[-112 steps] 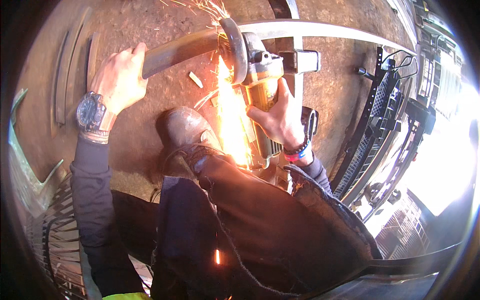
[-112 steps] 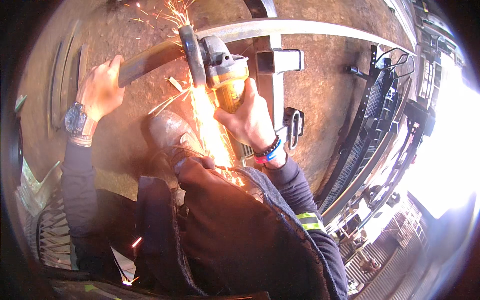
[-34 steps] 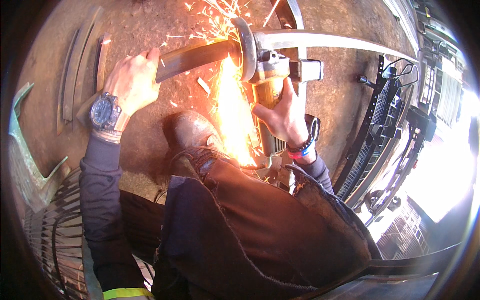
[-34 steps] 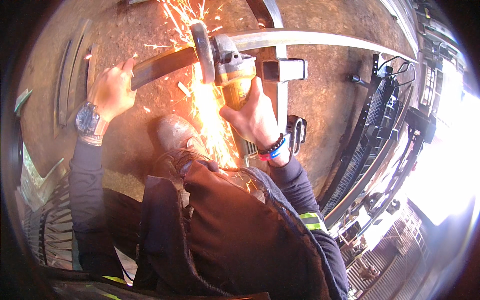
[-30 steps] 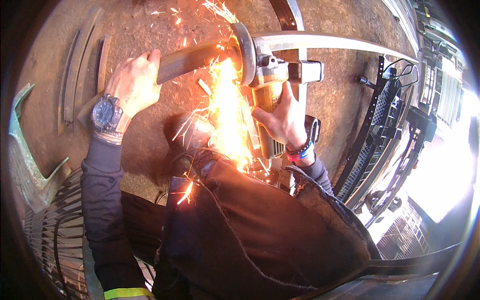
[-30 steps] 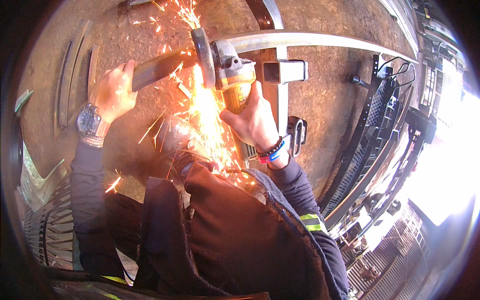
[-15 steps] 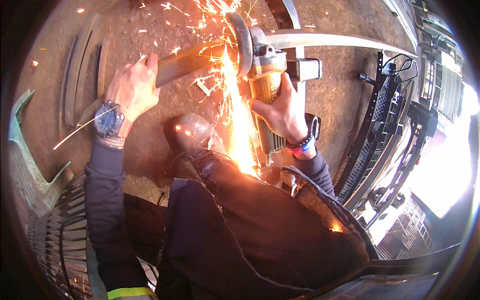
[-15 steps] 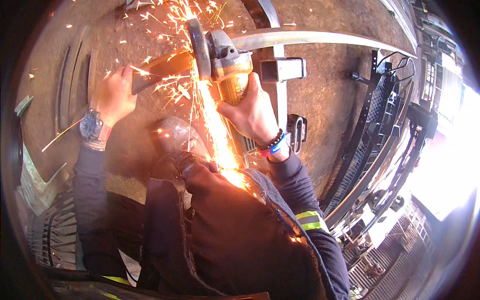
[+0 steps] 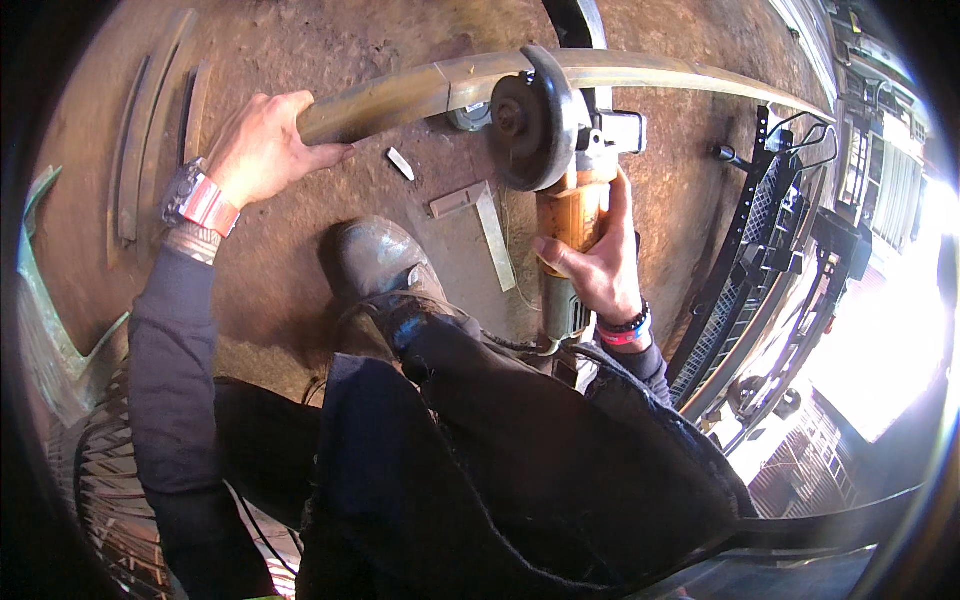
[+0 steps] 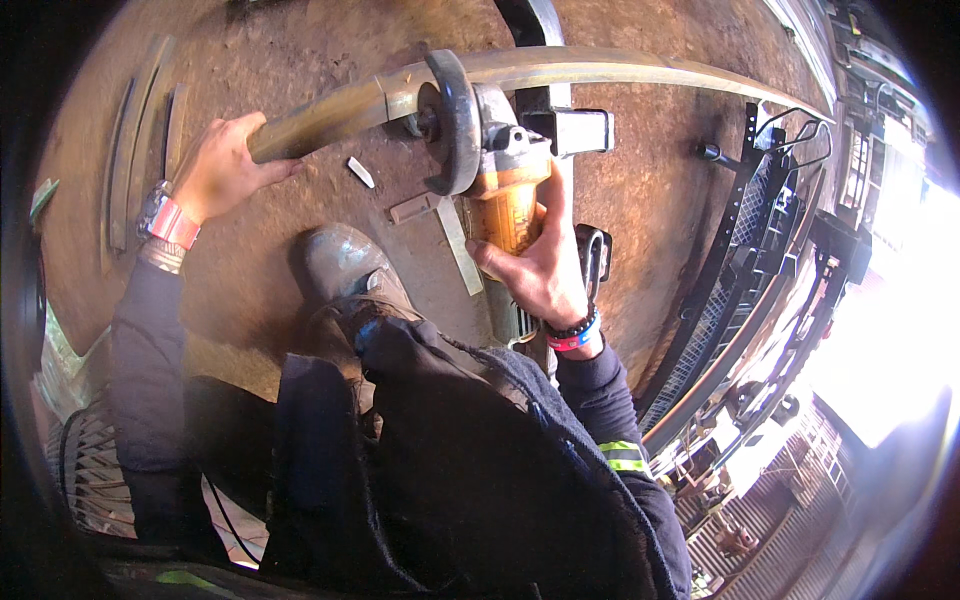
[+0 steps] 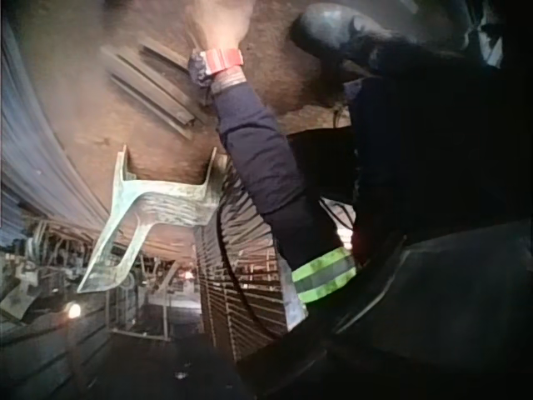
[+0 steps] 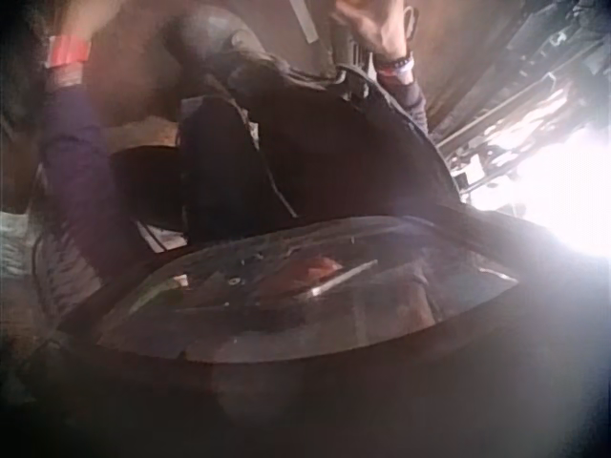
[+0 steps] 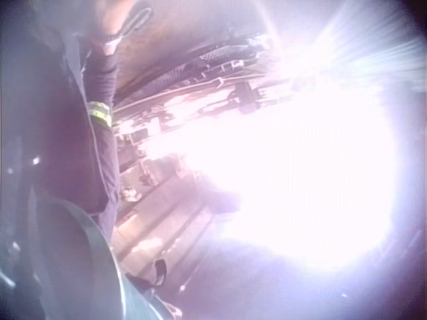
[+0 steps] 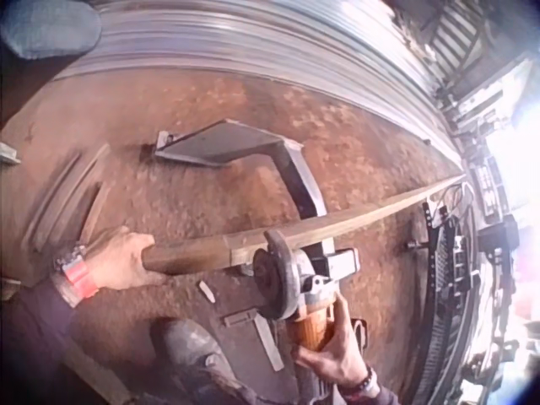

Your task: The person uses an angle grinder to cut a curved metal bar into smaller segments. They measure the metal bar with a tape measure and mark it with a piece of tape before making the cuts. The person is sitting on the floor during the process.

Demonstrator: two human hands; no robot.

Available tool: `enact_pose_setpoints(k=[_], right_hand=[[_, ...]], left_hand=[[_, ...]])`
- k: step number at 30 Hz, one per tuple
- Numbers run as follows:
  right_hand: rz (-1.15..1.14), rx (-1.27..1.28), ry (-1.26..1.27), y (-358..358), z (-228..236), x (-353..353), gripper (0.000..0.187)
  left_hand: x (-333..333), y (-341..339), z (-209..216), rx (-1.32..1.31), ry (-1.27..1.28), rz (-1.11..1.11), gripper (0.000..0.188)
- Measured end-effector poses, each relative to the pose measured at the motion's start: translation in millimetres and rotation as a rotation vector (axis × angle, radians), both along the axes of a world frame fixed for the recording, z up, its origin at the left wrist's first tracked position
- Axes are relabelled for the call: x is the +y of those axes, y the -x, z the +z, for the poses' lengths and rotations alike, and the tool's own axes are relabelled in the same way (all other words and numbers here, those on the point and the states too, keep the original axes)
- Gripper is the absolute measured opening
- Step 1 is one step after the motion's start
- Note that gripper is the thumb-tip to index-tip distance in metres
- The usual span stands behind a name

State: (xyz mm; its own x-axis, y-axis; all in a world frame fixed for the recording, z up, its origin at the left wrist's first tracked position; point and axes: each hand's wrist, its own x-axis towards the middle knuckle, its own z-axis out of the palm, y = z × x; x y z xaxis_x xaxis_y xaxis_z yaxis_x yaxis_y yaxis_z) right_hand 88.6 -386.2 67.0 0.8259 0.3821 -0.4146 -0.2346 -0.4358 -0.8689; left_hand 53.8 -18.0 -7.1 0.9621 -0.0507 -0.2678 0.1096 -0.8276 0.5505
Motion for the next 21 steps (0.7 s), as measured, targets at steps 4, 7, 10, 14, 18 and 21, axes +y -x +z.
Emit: enact_pose_setpoints(k=[4, 7, 10, 14, 18, 21], right_hand=[[0.016, 0.063, 0.023, 1, 2, 1, 0.116], [0.030, 0.042, 0.065, 2, 4, 5, 0.112], [0.063, -0.046, 0.078, 0, -6, 0, 0.110], [0.026, 0.014, 0.055, 0, -9, 5, 0.108], [0.046, -0.014, 0.095, -1, -14, 8, 0.107], [0.061, -0.042, 0.090, -2, -15, 9, 0.106]], left_hand=[[-14, 10, 15, -0.044, -0.127, 0.053, 0.044], [-24, 21, 17, -0.157, -0.215, 0.084, 0.040], [-25, 18, 17, -0.138, -0.194, 0.094, 0.041], [-20, 20, 13, -0.116, -0.187, 0.095, 0.042], [-20, 21, 14, -0.104, -0.198, 0.098, 0.042], [-23, 21, 14, -0.106, -0.198, 0.116, 0.043]])
